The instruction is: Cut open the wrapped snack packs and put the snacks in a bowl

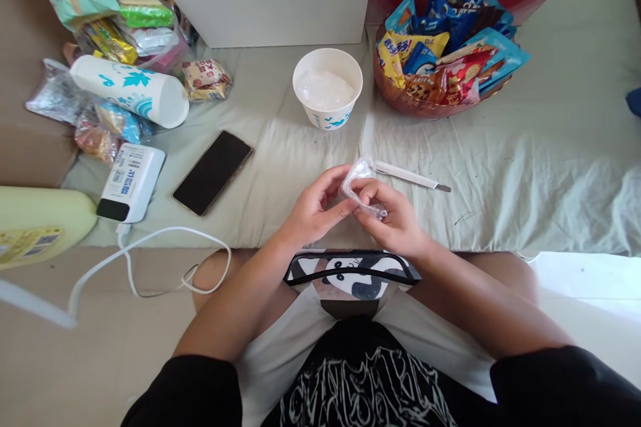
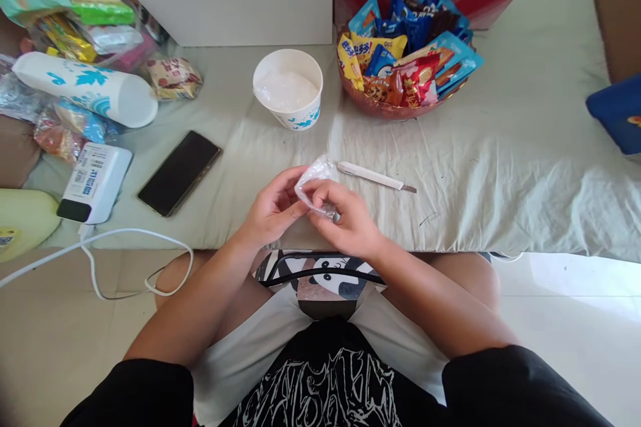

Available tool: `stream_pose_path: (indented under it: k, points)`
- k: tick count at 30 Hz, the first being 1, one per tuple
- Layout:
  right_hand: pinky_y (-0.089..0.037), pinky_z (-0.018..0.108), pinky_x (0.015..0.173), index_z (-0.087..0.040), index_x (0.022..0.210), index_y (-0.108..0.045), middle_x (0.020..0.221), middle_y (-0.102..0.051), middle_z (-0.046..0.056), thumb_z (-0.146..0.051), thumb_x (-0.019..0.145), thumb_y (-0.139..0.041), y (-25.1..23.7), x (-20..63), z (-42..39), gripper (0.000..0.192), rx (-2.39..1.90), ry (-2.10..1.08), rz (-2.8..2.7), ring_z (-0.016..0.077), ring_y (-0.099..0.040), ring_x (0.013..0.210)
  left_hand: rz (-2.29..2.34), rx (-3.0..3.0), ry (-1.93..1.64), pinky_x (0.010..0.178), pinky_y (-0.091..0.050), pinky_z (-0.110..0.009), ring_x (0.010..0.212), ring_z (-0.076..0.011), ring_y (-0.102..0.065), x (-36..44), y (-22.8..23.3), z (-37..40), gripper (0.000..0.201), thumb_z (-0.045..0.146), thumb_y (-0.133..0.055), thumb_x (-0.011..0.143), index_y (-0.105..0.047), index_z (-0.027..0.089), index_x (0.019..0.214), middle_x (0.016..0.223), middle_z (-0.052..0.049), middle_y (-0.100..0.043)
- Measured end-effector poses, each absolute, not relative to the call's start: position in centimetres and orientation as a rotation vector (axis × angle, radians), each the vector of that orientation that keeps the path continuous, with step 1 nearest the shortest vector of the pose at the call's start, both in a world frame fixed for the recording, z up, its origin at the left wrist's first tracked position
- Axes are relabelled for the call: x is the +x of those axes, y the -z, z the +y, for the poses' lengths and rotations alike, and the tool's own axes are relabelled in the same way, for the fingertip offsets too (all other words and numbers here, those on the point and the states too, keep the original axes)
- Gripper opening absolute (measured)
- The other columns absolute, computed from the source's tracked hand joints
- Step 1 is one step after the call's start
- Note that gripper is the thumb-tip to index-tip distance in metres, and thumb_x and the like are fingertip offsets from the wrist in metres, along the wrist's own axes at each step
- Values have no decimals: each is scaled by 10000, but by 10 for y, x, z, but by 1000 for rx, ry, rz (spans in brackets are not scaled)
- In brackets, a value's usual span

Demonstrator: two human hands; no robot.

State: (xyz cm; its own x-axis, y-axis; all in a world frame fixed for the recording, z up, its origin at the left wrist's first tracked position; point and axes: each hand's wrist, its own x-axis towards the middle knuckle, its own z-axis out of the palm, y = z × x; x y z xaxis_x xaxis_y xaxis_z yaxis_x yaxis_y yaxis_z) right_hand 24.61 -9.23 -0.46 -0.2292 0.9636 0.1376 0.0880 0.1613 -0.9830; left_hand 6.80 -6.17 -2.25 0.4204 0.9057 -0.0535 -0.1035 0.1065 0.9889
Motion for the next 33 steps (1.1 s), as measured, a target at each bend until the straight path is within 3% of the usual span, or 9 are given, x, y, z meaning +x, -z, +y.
stream_pose_path:
  k: [7,9,12,15,18,22,25,28,33]
  points:
    - [-533,386,813,-242,917,-635,904,-697,46,-503,946,-654,14,244,-90,264,-1237,-1222,-1298,202,-639,851,942,1111,-972,742,-569,-283,831,-172,-701,69,11,-58,463,582,-890,712,-734,211,940,903,-39,-757]
    - [-532,369,838,-248,959,-628,970,-675,46,-456,898,-714,18,244,-88,233,-1328,-1108,-1211,204,-637,937,992,1066,-977,671,-538,-256,727,-137,-654,69,11,-57,473,598,-897,691,-720,203,882,809,-11,-718]
    - [-539,335,840,-261,1095,-581,1070,-659,46,-395,817,-782,21,246,-84,368,-1326,-1139,-1126,191,-640,1004,1014,1003,-952,615,-511,-239,640,-110,-601,69,14,-57,490,614,-891,686,-707,194,859,734,11,-677]
    - [-526,307,732,-253,1133,-548,891,-644,1,-401,839,-755,18,249,-81,389,-1271,-1340,-1117,155,-632,804,1031,1022,-940,618,-513,-242,643,-112,-609,69,16,-57,468,589,-880,711,-708,190,887,756,2,-703]
    - [-506,302,716,-249,1113,-552,854,-631,-13,-423,803,-786,14,252,-78,425,-1269,-1324,-1131,152,-617,782,1068,1123,-928,608,-501,-243,652,-121,-620,70,15,-57,389,500,-861,759,-710,192,942,773,-9,-726]
    - [-420,297,633,-219,882,-596,738,-586,-24,-470,792,-777,10,259,-80,321,-1382,-1279,-1328,136,-522,667,988,1197,-942,763,-563,-281,876,-177,-716,70,13,-55,340,372,-843,762,-681,205,1010,969,-58,-773]
    - [-358,290,592,-225,773,-547,651,-524,-41,-461,825,-736,0,264,-81,307,-1491,-1091,-1362,124,-448,600,995,1181,-1030,852,-564,-303,1006,-194,-710,67,10,-51,320,325,-816,749,-652,213,1000,1078,-70,-746]
    - [-347,297,583,-240,751,-490,627,-464,-46,-380,844,-718,-23,265,-66,283,-1518,-806,-1411,124,-409,580,1074,1112,-1084,761,-527,-270,870,-151,-666,62,6,-47,195,289,-750,768,-634,209,903,925,-26,-693]
    - [-443,352,738,-240,755,-482,764,-549,27,-282,868,-701,-56,242,22,250,-1493,-336,-1776,202,-565,815,1075,1075,-1089,661,-441,-266,707,-122,-568,53,-2,-44,120,262,-710,756,-612,203,791,741,20,-595]
